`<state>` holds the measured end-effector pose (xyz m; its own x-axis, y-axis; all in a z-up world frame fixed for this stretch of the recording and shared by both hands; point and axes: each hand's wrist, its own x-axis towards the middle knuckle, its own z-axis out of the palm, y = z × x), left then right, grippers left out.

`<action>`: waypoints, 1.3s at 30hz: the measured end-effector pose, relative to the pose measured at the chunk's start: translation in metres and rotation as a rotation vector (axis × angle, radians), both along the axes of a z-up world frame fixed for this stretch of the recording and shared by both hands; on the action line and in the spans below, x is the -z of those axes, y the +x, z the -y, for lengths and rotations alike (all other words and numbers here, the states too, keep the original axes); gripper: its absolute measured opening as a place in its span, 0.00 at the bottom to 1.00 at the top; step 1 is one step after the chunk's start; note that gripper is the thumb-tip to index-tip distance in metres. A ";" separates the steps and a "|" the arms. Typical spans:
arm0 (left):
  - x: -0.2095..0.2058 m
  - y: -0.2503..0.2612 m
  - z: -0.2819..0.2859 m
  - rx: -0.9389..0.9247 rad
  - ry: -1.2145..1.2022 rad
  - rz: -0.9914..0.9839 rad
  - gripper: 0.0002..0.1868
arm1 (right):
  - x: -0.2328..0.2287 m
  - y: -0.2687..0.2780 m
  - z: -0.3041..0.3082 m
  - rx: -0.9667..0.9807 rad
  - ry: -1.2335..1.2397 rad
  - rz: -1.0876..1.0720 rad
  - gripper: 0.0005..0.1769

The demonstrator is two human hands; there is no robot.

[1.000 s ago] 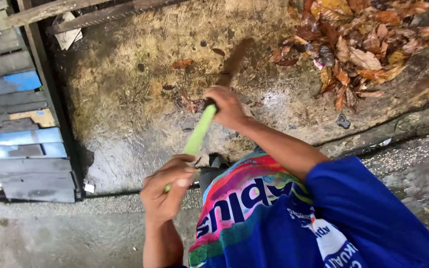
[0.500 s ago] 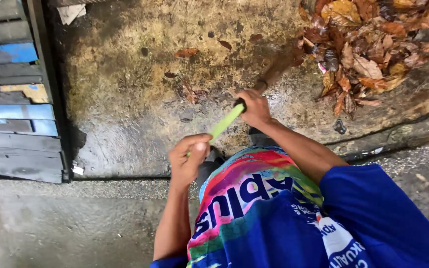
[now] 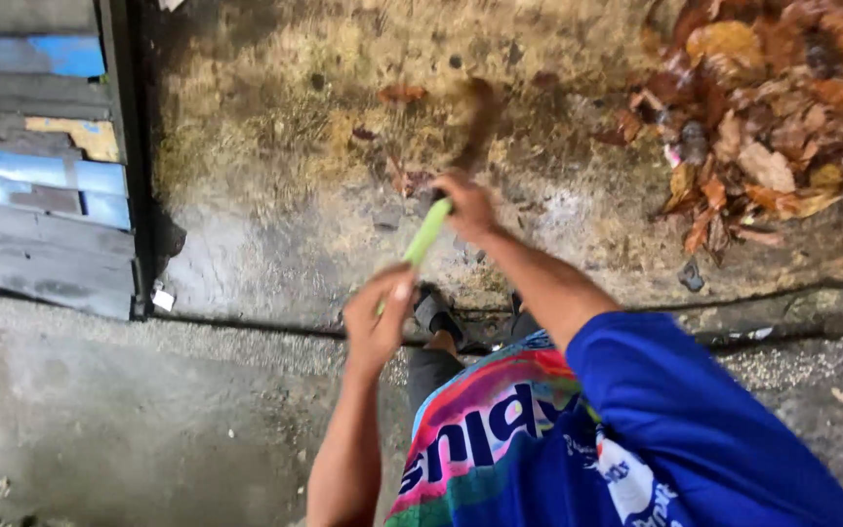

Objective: Sweeping dry leaves into a pile using a broom.

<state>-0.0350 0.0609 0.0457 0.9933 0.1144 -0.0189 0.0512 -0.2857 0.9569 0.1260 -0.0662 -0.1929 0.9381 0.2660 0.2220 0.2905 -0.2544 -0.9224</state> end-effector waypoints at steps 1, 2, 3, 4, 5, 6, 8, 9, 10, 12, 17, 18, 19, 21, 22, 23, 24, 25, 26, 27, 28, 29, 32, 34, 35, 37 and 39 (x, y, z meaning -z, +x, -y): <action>0.010 0.004 0.004 0.000 -0.001 -0.016 0.12 | 0.007 -0.006 0.018 0.000 -0.001 -0.016 0.15; 0.021 0.007 0.009 0.020 -0.079 -0.067 0.12 | 0.014 -0.014 0.037 0.117 -0.099 0.048 0.16; 0.033 0.018 0.017 0.055 -0.164 -0.108 0.13 | 0.020 -0.013 0.063 0.249 -0.204 0.123 0.17; 0.038 0.020 0.022 0.071 -0.172 -0.113 0.13 | 0.025 -0.019 0.079 0.263 -0.214 0.119 0.17; 0.044 0.023 0.029 0.133 -0.224 -0.128 0.13 | 0.031 -0.025 0.100 0.282 -0.301 0.002 0.18; 0.050 0.026 0.038 0.195 -0.275 -0.144 0.13 | 0.035 -0.033 0.122 0.300 -0.384 -0.117 0.19; 0.060 0.034 0.050 0.265 -0.306 -0.146 0.14 | 0.037 -0.041 0.159 0.335 -0.442 -0.157 0.18; 0.064 0.035 0.054 0.292 -0.319 -0.148 0.14 | 0.038 -0.047 0.174 0.327 -0.480 -0.200 0.17; 0.056 0.036 0.059 0.316 -0.325 -0.148 0.14 | 0.025 -0.049 0.183 0.351 -0.486 -0.201 0.17; 0.038 0.033 0.064 0.330 -0.330 -0.182 0.14 | -0.001 -0.054 0.196 0.451 -0.433 0.114 0.17; -0.069 0.048 0.069 0.558 -0.297 0.167 0.07 | -0.092 -0.049 0.164 0.400 -0.274 0.143 0.20; -0.080 0.049 0.067 0.632 -0.280 0.280 0.05 | -0.100 -0.050 0.156 0.348 -0.266 0.178 0.21; -0.077 0.049 0.069 0.611 -0.270 0.282 0.05 | -0.092 -0.049 0.154 0.327 -0.257 0.180 0.21; -0.071 0.051 0.069 0.633 -0.198 0.188 0.07 | -0.076 -0.047 0.148 0.336 -0.182 0.083 0.15; -0.058 0.048 0.074 0.612 -0.191 0.190 0.07 | -0.065 -0.052 0.156 0.315 -0.176 0.085 0.15; -0.046 0.045 0.079 0.586 -0.203 0.096 0.08 | -0.055 -0.056 0.165 0.340 -0.236 0.000 0.16; -0.033 0.042 0.083 0.559 -0.217 0.002 0.10 | -0.045 -0.060 0.173 0.365 -0.297 -0.084 0.17; -0.030 0.040 0.085 0.533 -0.213 0.003 0.10 | -0.040 -0.063 0.182 0.339 -0.294 -0.082 0.17; -0.026 0.037 0.087 0.522 -0.243 0.001 0.09 | -0.035 -0.066 0.189 0.327 -0.324 -0.009 0.17; -0.024 0.032 0.089 0.516 -0.280 -0.001 0.09 | -0.032 -0.072 0.199 0.318 -0.358 0.062 0.18; -0.033 0.030 0.083 0.494 -0.281 -0.002 0.09 | -0.049 -0.073 0.192 0.297 -0.358 0.062 0.18; -0.041 0.029 0.077 0.510 -0.262 0.058 0.09 | -0.065 -0.072 0.187 0.280 -0.345 0.101 0.21; -0.072 0.025 0.045 0.514 -0.236 0.198 0.08 | -0.110 -0.065 0.144 0.219 -0.286 0.154 0.26; -0.095 0.008 0.016 0.507 -0.232 0.275 0.08 | -0.132 -0.073 0.102 0.180 -0.243 0.164 0.29; -0.107 -0.002 -0.001 0.504 -0.281 0.353 0.07 | -0.140 -0.077 0.076 0.113 -0.190 0.131 0.29; -0.130 -0.029 -0.036 0.485 -0.323 0.441 0.06 | -0.153 -0.085 0.023 0.030 -0.137 0.105 0.29; -0.153 -0.062 -0.073 0.328 -0.253 0.526 0.03 | -0.161 -0.095 -0.038 -0.163 -0.148 0.180 0.28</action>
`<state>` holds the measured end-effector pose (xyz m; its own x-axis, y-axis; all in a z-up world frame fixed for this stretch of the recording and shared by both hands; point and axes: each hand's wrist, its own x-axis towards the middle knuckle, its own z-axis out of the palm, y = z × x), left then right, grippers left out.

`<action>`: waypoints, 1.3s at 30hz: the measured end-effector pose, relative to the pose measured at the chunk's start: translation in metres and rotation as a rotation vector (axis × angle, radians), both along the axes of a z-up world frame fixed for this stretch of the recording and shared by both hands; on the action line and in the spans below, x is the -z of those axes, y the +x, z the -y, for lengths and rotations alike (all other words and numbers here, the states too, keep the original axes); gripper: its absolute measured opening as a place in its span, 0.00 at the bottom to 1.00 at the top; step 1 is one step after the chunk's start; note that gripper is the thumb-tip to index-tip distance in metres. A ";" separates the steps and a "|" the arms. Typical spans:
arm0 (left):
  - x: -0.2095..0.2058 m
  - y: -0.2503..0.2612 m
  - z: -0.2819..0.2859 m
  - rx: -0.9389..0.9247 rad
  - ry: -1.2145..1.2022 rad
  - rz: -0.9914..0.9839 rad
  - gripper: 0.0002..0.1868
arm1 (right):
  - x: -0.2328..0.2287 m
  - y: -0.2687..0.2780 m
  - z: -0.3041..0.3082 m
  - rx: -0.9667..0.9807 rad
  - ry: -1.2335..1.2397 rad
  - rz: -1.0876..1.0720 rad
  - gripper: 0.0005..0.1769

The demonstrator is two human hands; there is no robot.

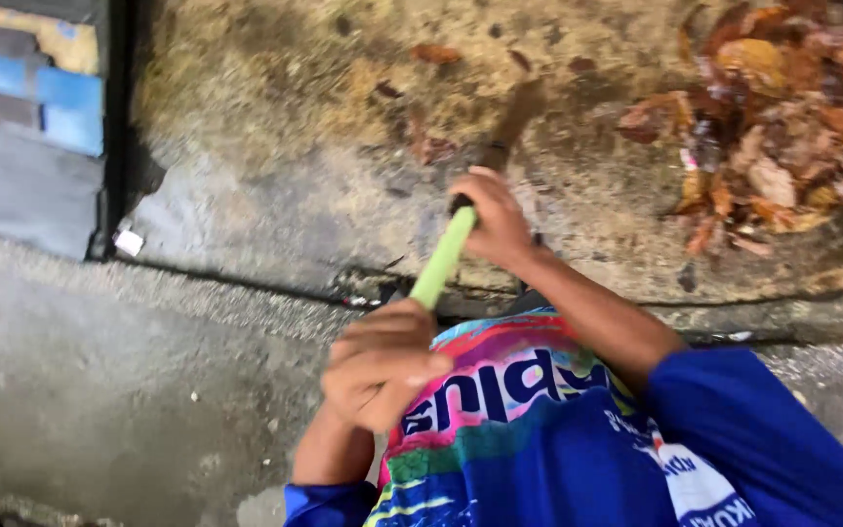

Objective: Sweeping dry leaves into a pile using a broom.

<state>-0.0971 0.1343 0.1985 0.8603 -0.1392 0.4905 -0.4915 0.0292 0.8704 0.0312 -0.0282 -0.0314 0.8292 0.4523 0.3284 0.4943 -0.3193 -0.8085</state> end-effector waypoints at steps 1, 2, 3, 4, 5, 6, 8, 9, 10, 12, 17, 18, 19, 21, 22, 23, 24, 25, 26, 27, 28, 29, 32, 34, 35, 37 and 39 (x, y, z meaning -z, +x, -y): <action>-0.005 -0.018 -0.020 -0.017 0.005 -0.002 0.03 | -0.002 -0.007 -0.036 -0.017 0.005 -0.002 0.28; -0.008 -0.037 -0.040 -0.103 -0.007 0.007 0.03 | -0.003 -0.016 -0.072 -0.072 0.069 0.023 0.27; -0.012 -0.055 -0.060 -0.190 -0.020 0.016 0.03 | -0.005 -0.025 -0.106 -0.128 0.133 0.047 0.25; -0.008 -0.068 -0.083 -0.186 -0.020 0.018 0.03 | -0.005 -0.036 -0.136 -0.125 0.132 0.049 0.25; -0.004 -0.079 -0.106 -0.243 -0.006 0.012 0.03 | -0.005 -0.045 -0.166 -0.150 0.147 0.053 0.23; -0.002 -0.094 -0.128 -0.310 0.008 -0.007 0.04 | -0.005 -0.061 -0.197 -0.183 0.162 0.045 0.20; 0.017 -0.110 -0.165 -0.351 0.079 -0.052 0.04 | 0.007 -0.076 -0.235 -0.194 0.129 0.030 0.21; 0.027 -0.115 -0.182 -0.386 0.151 -0.087 0.04 | 0.014 -0.080 -0.253 -0.199 0.098 0.026 0.21; 0.044 -0.117 -0.195 -0.386 0.151 -0.092 0.04 | 0.045 -0.085 -0.263 -0.199 0.098 0.021 0.21; 0.081 -0.119 -0.219 -0.390 0.255 -0.273 0.07 | 0.109 -0.094 -0.277 -0.204 0.000 -0.132 0.17; 0.139 -0.122 -0.219 -0.297 0.110 -0.745 0.12 | 0.133 -0.112 -0.212 0.018 -0.192 -0.224 0.21; 0.138 -0.119 -0.216 -0.241 0.117 -0.754 0.12 | 0.130 -0.112 -0.198 0.064 -0.221 -0.192 0.21; 0.130 -0.122 -0.222 -0.229 0.115 -0.749 0.12 | 0.114 -0.111 -0.201 0.075 -0.225 -0.189 0.21; 0.113 -0.128 -0.235 -0.206 0.135 -0.646 0.11 | 0.084 -0.113 -0.207 0.118 -0.111 0.024 0.22; 0.103 -0.134 -0.247 -0.191 0.136 -0.639 0.11 | 0.069 -0.114 -0.218 0.133 -0.114 0.030 0.22; 0.093 -0.139 -0.261 -0.252 0.176 -0.592 0.11 | 0.054 -0.115 -0.229 0.116 -0.078 0.037 0.20; 0.084 -0.147 -0.275 -0.319 0.213 -0.547 0.11 | 0.039 -0.117 -0.242 0.092 -0.042 0.042 0.19; 0.069 -0.146 -0.280 -0.309 0.212 -0.542 0.11 | 0.038 -0.121 -0.255 0.102 -0.045 0.046 0.19; 0.052 -0.146 -0.284 -0.254 0.114 -0.459 0.10 | 0.037 -0.127 -0.270 0.049 -0.026 0.023 0.18; 0.037 -0.145 -0.289 -0.199 0.016 -0.375 0.09 | 0.037 -0.131 -0.284 -0.004 -0.007 0.000 0.18; 0.037 -0.142 -0.290 -0.199 0.017 -0.374 0.09 | 0.045 -0.130 -0.289 -0.003 -0.005 0.001 0.18; 0.037 -0.140 -0.290 -0.186 0.032 -0.301 0.08 | 0.054 -0.129 -0.294 -0.030 0.015 0.019 0.18; 0.062 -0.130 -0.283 -0.184 0.163 -0.332 0.08 | 0.083 -0.133 -0.295 -0.039 0.024 -0.032 0.18; 0.086 -0.118 -0.274 -0.198 0.276 -0.433 0.09 | 0.097 -0.133 -0.279 -0.025 0.008 -0.098 0.17; 0.098 -0.110 -0.268 -0.185 0.244 -0.514 0.10 | 0.099 -0.133 -0.265 0.044 -0.027 -0.127 0.21; 0.110 -0.098 -0.252 -0.176 0.207 -0.585 0.11 | 0.110 -0.125 -0.237 0.110 -0.065 -0.146 0.25; 0.108 -0.090 -0.234 0.034 0.215 -0.381 0.09 | 0.122 -0.116 -0.211 0.183 -0.100 -0.056 0.26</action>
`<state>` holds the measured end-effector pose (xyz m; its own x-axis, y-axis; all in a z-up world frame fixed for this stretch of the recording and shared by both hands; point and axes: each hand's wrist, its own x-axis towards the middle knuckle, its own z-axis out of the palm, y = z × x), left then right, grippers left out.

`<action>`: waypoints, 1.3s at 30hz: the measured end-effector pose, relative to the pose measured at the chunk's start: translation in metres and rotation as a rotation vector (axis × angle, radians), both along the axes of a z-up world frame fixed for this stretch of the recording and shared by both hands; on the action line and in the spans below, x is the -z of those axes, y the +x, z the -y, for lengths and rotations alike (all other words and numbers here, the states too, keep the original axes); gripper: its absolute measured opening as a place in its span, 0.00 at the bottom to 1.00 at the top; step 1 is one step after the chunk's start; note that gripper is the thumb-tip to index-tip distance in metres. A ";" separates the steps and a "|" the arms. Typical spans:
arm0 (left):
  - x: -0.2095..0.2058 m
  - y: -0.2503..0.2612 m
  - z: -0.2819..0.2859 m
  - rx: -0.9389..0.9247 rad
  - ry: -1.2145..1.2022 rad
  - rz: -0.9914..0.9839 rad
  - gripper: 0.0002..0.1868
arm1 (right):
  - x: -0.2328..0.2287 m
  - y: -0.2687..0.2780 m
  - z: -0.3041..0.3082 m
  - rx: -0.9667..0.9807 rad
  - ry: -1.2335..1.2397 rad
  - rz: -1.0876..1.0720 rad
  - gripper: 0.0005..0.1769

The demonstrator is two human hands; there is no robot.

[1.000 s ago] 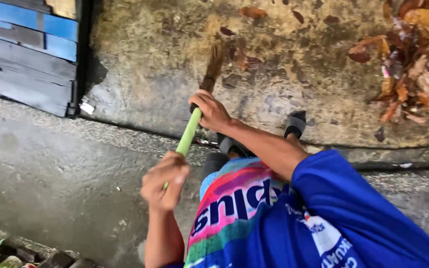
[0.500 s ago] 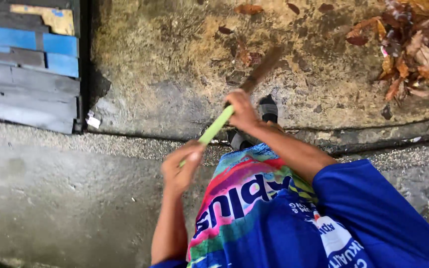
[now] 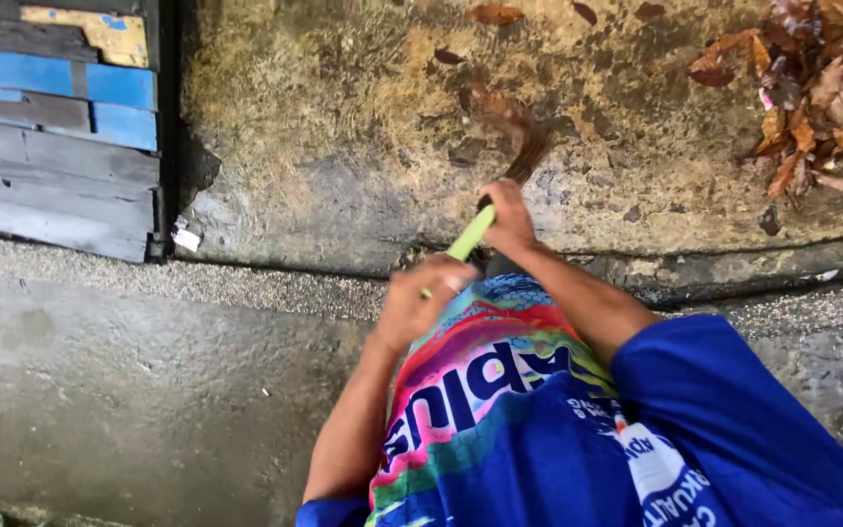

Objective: Sweeping dry leaves into a pile using a broom.

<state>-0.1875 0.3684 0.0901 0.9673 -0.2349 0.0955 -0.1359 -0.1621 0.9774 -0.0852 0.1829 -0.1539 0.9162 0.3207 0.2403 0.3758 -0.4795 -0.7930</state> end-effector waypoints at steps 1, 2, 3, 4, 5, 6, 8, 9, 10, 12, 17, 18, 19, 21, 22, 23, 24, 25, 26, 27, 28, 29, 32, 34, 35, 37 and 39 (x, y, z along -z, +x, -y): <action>-0.007 0.001 0.004 0.011 -0.002 0.001 0.09 | -0.007 0.002 0.005 0.011 -0.002 0.001 0.26; -0.015 0.002 0.008 0.053 0.011 0.040 0.09 | -0.014 0.004 0.011 0.054 0.012 0.027 0.24; -0.022 0.004 0.012 0.094 0.023 0.076 0.08 | -0.021 0.007 0.016 0.097 0.027 0.050 0.22; -0.034 0.005 0.007 0.105 0.020 0.073 0.08 | -0.023 0.010 0.009 0.108 0.024 0.048 0.22; -0.046 0.007 0.001 0.084 0.041 0.066 0.08 | -0.026 0.016 0.000 0.086 0.027 -0.028 0.17; -0.057 0.008 -0.005 0.062 0.062 0.059 0.08 | -0.028 0.022 -0.008 0.063 0.030 -0.104 0.13; -0.073 -0.001 -0.026 0.030 0.036 0.157 0.08 | -0.079 0.024 -0.035 0.059 0.103 -0.001 0.17; -0.081 -0.007 -0.036 -0.009 0.008 0.250 0.07 | -0.105 0.022 -0.047 0.046 0.173 0.096 0.21; -0.085 -0.006 -0.038 -0.001 0.008 0.248 0.07 | -0.106 0.022 -0.054 0.054 0.173 0.096 0.21; -0.092 -0.006 -0.042 0.019 -0.033 0.193 0.07 | -0.107 0.022 -0.070 -0.056 0.216 0.067 0.20; -0.038 0.023 -0.016 -0.049 0.161 -0.016 0.09 | -0.041 0.035 -0.062 -0.108 0.176 -0.127 0.20; -0.018 0.028 -0.011 -0.102 0.219 -0.166 0.11 | -0.018 0.037 -0.056 -0.085 0.124 -0.269 0.17; -0.009 0.038 -0.001 -0.098 0.221 -0.170 0.11 | -0.008 0.038 -0.035 -0.081 0.126 -0.273 0.17; 0.009 0.060 0.017 0.014 0.158 -0.102 0.11 | 0.011 0.043 0.006 0.069 0.078 -0.296 0.14; 0.008 0.067 0.025 0.018 0.160 -0.103 0.11 | 0.006 0.046 0.019 0.072 0.080 -0.297 0.14; 0.007 0.073 0.032 0.080 0.156 -0.139 0.11 | 0.002 0.048 0.032 0.110 0.081 -0.229 0.16; 0.006 0.078 0.041 0.143 0.152 -0.174 0.12 | -0.002 0.049 0.046 0.148 0.082 -0.162 0.17; -0.004 0.084 0.043 0.155 0.152 -0.168 0.12 | -0.012 0.056 0.049 0.160 0.083 -0.157 0.17; -0.014 0.089 0.045 0.169 0.151 -0.163 0.12 | -0.023 0.063 0.053 0.190 0.070 -0.064 0.19; -0.025 0.090 0.048 0.185 0.147 -0.167 0.12 | -0.033 0.063 0.058 0.222 0.054 0.019 0.21; -0.039 0.090 0.042 0.201 0.146 -0.171 0.12 | -0.042 0.062 0.053 0.237 0.050 0.014 0.21; -0.053 0.093 0.037 0.212 0.138 -0.071 0.10 | -0.050 0.066 0.047 0.229 0.087 0.042 0.20; -0.087 0.095 0.023 0.222 0.032 0.052 0.07 | -0.087 0.073 0.025 0.191 0.164 0.092 0.19; -0.099 0.098 0.021 0.220 -0.059 0.078 0.06 | -0.098 0.081 0.013 0.160 0.210 0.119 0.18; -0.101 0.101 0.023 0.236 -0.052 0.077 0.06 | -0.095 0.084 0.010 0.105 0.235 0.121 0.19; -0.093 0.110 0.033 0.259 -0.041 0.076 0.06 | -0.078 0.090 0.010 0.058 0.263 0.125 0.19; -0.071 0.122 0.046 0.276 0.168 0.057 0.07 | -0.050 0.097 0.016 0.013 0.269 0.021 0.18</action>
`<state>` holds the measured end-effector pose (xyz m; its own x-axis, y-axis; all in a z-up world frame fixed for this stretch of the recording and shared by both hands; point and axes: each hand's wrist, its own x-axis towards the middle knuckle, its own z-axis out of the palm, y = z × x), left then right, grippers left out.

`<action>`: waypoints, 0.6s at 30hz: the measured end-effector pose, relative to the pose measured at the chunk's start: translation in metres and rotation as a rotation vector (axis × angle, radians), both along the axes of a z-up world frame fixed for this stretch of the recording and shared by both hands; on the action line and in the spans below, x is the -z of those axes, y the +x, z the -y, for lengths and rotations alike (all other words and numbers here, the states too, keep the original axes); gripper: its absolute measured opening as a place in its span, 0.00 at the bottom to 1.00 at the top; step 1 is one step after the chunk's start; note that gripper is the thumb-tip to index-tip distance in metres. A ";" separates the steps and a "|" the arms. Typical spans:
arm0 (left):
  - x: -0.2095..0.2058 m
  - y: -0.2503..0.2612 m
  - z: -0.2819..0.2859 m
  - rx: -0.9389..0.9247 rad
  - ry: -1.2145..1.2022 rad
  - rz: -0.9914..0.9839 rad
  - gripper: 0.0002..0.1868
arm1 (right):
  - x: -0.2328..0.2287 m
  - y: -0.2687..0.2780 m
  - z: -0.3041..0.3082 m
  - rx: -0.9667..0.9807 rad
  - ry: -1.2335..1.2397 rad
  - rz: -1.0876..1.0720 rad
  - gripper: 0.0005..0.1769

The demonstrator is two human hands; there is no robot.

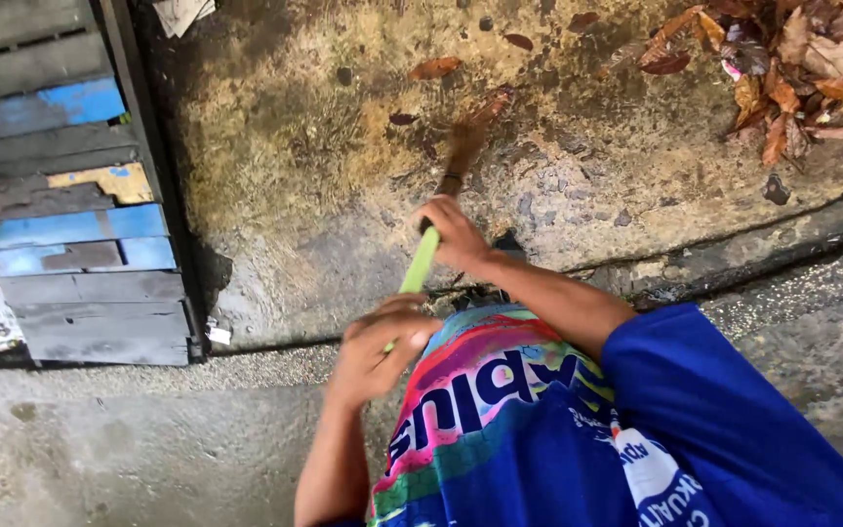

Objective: Sweeping dry leaves into a pile using a broom.

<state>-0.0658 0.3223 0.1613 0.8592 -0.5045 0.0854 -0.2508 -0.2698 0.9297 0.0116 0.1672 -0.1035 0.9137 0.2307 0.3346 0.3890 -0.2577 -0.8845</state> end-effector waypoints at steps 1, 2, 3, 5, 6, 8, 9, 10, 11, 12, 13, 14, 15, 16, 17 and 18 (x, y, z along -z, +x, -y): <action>0.015 0.007 0.005 0.003 0.004 0.000 0.07 | 0.012 0.005 0.012 0.003 0.004 0.000 0.18; 0.028 0.010 0.010 -0.029 0.077 -0.036 0.08 | 0.024 0.005 0.023 0.045 -0.036 -0.029 0.19; 0.042 0.013 0.015 -0.060 0.151 -0.071 0.09 | 0.035 0.004 0.034 0.087 -0.076 -0.059 0.19; 0.064 0.020 0.037 -0.025 0.090 -0.102 0.09 | 0.052 0.000 0.067 0.156 -0.120 -0.075 0.20; 0.073 0.026 0.048 0.007 0.031 -0.123 0.08 | 0.059 0.000 0.083 0.222 -0.160 -0.081 0.20; 0.077 0.031 0.062 0.110 -0.016 -0.125 0.08 | 0.057 0.001 0.102 0.277 -0.178 -0.076 0.21; 0.079 0.032 0.068 0.202 -0.063 -0.127 0.08 | 0.056 0.000 0.111 0.322 -0.194 -0.070 0.23; 0.069 0.034 0.069 0.207 -0.065 -0.131 0.08 | 0.047 0.000 0.112 0.327 -0.197 -0.075 0.23; 0.059 0.036 0.069 0.218 -0.067 -0.097 0.08 | 0.038 0.000 0.112 0.355 -0.196 -0.041 0.24; 0.049 0.040 0.067 0.229 -0.067 -0.059 0.09 | 0.029 0.003 0.110 0.383 -0.193 -0.002 0.25; 0.036 0.042 0.056 0.233 -0.068 -0.059 0.09 | 0.024 0.004 0.099 0.387 -0.194 -0.002 0.25; 0.023 0.046 0.045 0.201 -0.115 -0.016 0.08 | 0.019 0.008 0.087 0.392 -0.177 0.000 0.23; 0.010 0.050 0.033 0.169 -0.162 0.027 0.07 | 0.013 0.012 0.076 0.397 -0.160 0.002 0.22; -0.010 0.049 0.023 0.178 -0.165 0.031 0.07 | -0.014 0.014 0.062 0.406 -0.163 0.006 0.22; -0.029 0.048 0.012 0.157 -0.227 0.045 0.07 | -0.041 0.016 0.049 0.357 -0.107 0.045 0.23; -0.048 0.044 0.000 0.135 -0.286 0.054 0.07 | -0.068 0.014 0.033 0.306 -0.050 0.080 0.24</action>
<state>-0.0214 0.3220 0.2095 0.7765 -0.5625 0.2840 -0.3179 0.0395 0.9473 0.0258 0.1340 -0.0360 0.9144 -0.0328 0.4036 0.3547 -0.4159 -0.8374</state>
